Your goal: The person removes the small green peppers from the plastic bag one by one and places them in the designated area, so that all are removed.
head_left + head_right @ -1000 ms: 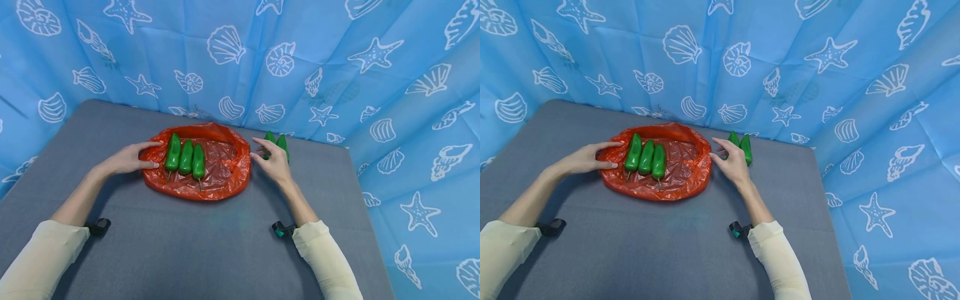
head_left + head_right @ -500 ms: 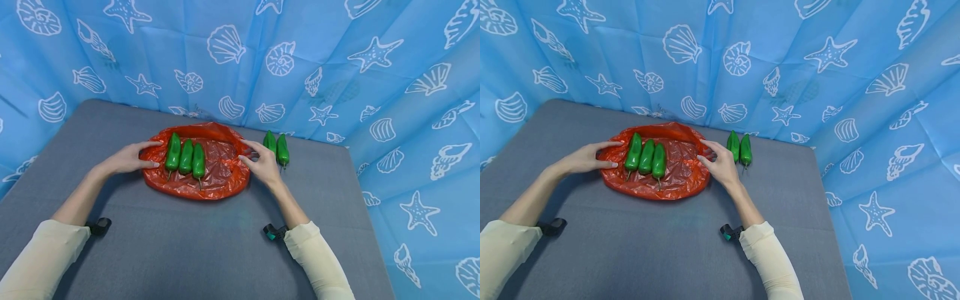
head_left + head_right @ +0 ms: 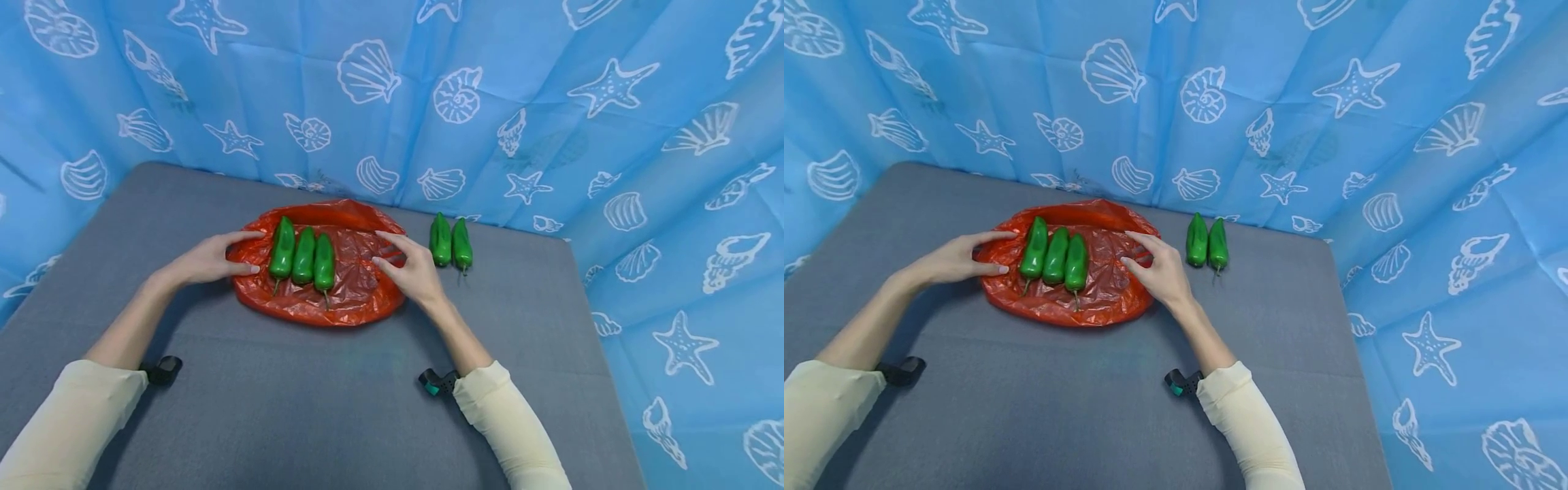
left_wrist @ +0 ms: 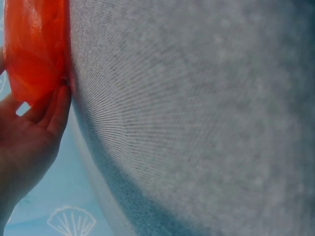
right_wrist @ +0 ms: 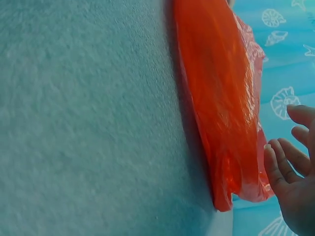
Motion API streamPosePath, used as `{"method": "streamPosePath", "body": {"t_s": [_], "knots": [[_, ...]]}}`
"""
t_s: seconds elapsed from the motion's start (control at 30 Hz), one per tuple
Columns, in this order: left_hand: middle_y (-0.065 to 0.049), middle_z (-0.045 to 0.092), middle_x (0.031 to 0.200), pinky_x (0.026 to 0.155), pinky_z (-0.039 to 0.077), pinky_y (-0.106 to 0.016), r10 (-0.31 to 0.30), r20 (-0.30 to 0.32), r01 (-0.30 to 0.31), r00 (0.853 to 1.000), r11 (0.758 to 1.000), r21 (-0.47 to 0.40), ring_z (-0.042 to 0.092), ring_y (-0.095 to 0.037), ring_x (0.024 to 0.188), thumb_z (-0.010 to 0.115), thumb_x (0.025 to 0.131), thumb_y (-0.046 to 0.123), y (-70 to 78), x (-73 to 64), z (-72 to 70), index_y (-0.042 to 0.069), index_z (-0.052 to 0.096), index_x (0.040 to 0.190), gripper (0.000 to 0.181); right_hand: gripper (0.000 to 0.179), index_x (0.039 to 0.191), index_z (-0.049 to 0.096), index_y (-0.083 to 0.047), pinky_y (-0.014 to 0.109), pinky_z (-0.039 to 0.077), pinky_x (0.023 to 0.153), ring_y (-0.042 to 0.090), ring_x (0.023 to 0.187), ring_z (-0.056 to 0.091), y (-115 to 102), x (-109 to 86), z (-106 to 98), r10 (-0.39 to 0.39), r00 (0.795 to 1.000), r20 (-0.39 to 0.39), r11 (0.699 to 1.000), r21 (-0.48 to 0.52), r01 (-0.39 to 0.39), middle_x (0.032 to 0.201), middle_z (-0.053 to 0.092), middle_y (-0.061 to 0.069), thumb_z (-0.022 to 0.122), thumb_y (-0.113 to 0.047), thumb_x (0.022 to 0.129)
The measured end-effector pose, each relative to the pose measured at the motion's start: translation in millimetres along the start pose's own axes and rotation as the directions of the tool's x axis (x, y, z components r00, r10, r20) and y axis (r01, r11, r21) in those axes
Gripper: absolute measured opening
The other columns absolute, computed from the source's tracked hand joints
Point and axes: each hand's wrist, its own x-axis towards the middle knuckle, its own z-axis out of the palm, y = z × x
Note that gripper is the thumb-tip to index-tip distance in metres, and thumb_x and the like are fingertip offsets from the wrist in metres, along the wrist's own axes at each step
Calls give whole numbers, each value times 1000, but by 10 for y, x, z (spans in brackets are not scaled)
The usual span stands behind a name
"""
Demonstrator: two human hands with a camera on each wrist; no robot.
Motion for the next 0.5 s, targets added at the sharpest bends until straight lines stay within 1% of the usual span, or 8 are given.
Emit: {"method": "streamPosePath", "body": {"t_s": [0.13,0.3,0.37,0.5], "knots": [[-37,26,153,107,24,-73,-4,0,4,1000,1000,14,24,-57,138,70,93,32,3,-22,-21,3,33,153,76,47,135,62,-12,39,52,97,24,116,62,-48,7,56,21,999,28,999,-40,-20,134,63,5,75,-21,91],[-36,25,153,107,23,-73,-5,5,5,1000,1000,14,23,-57,138,69,93,35,9,-21,-11,4,34,153,76,49,137,61,-14,40,51,98,27,117,61,-97,19,123,42,998,54,998,-44,-40,134,62,6,75,-21,91],[-36,25,154,108,23,-72,-4,4,4,1000,1000,8,23,-56,139,69,94,35,15,-17,-1,5,34,153,75,50,138,60,-15,39,50,100,26,120,60,-112,27,150,45,997,66,998,-52,-42,135,61,5,75,-22,91],[-35,25,154,108,22,-72,-3,6,3,1000,1000,1,23,-56,140,69,93,36,26,-5,15,6,33,154,76,53,140,58,-14,37,48,104,19,125,56,-149,41,200,47,995,90,997,-69,-40,138,60,3,75,-22,91]]}}
